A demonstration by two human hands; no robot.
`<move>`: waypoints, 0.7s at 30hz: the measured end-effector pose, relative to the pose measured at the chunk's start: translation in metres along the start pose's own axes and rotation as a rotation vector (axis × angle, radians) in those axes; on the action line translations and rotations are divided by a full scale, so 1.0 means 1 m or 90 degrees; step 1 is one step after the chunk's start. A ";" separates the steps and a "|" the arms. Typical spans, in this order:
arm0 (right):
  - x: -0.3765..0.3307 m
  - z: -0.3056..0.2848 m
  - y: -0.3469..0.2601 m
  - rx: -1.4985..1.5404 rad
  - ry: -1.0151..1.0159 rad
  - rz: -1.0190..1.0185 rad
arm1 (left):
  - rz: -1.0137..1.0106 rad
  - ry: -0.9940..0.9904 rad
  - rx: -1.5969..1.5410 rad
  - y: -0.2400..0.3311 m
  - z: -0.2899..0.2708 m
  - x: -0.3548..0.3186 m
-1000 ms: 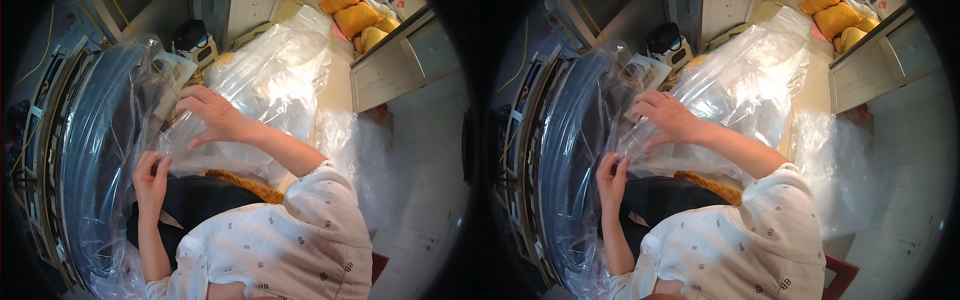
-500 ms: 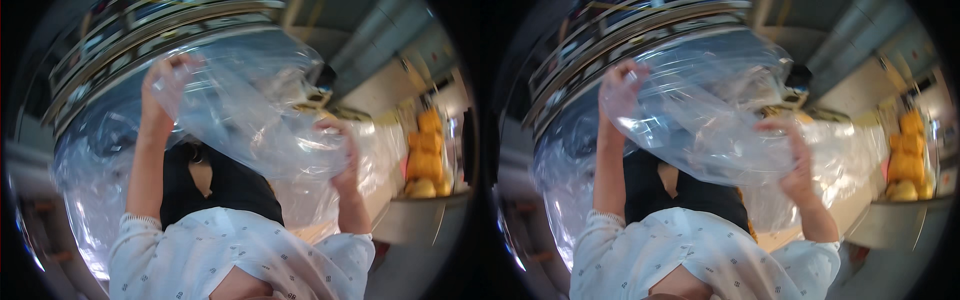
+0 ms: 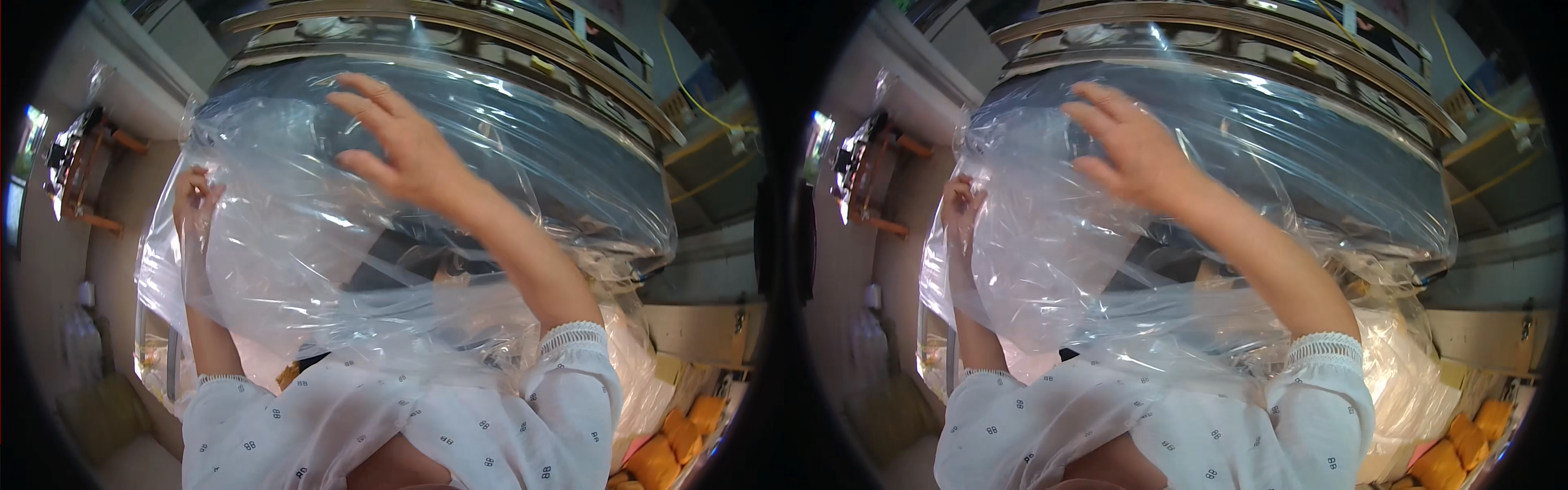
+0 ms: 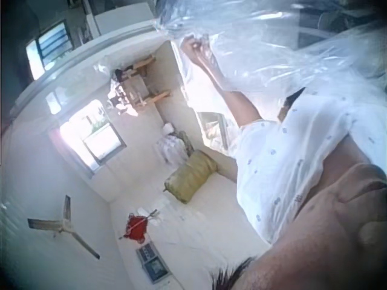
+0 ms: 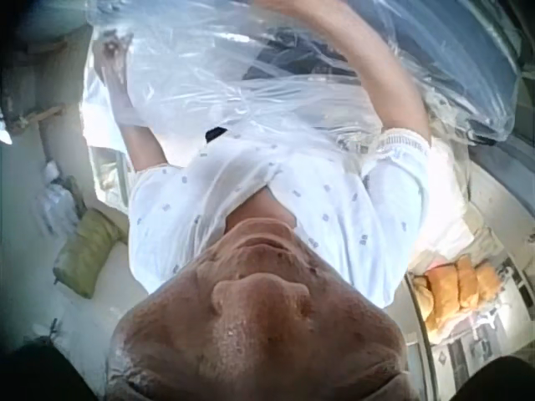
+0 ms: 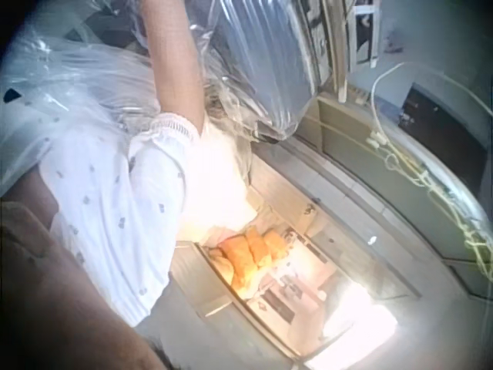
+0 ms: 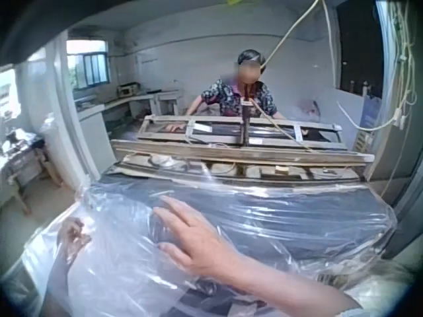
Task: The recorder uses clear plastic sheets to wrap a large object on a wooden pallet/frame.
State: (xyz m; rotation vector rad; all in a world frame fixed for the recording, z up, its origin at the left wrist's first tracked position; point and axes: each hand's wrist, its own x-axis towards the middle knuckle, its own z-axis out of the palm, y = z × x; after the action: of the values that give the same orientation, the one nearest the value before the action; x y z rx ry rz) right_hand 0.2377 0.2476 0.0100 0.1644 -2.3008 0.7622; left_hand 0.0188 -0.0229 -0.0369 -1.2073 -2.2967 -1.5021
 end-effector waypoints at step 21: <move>-0.028 0.024 0.045 -0.299 -0.291 0.077 | -0.085 -0.286 -0.137 0.011 0.179 0.141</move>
State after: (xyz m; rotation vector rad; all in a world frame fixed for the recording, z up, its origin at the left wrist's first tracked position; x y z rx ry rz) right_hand 0.2308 0.2680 -0.0441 -0.0219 -2.8761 0.2313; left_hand -0.0152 0.2028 -0.0445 -1.6199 -2.5856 -1.7064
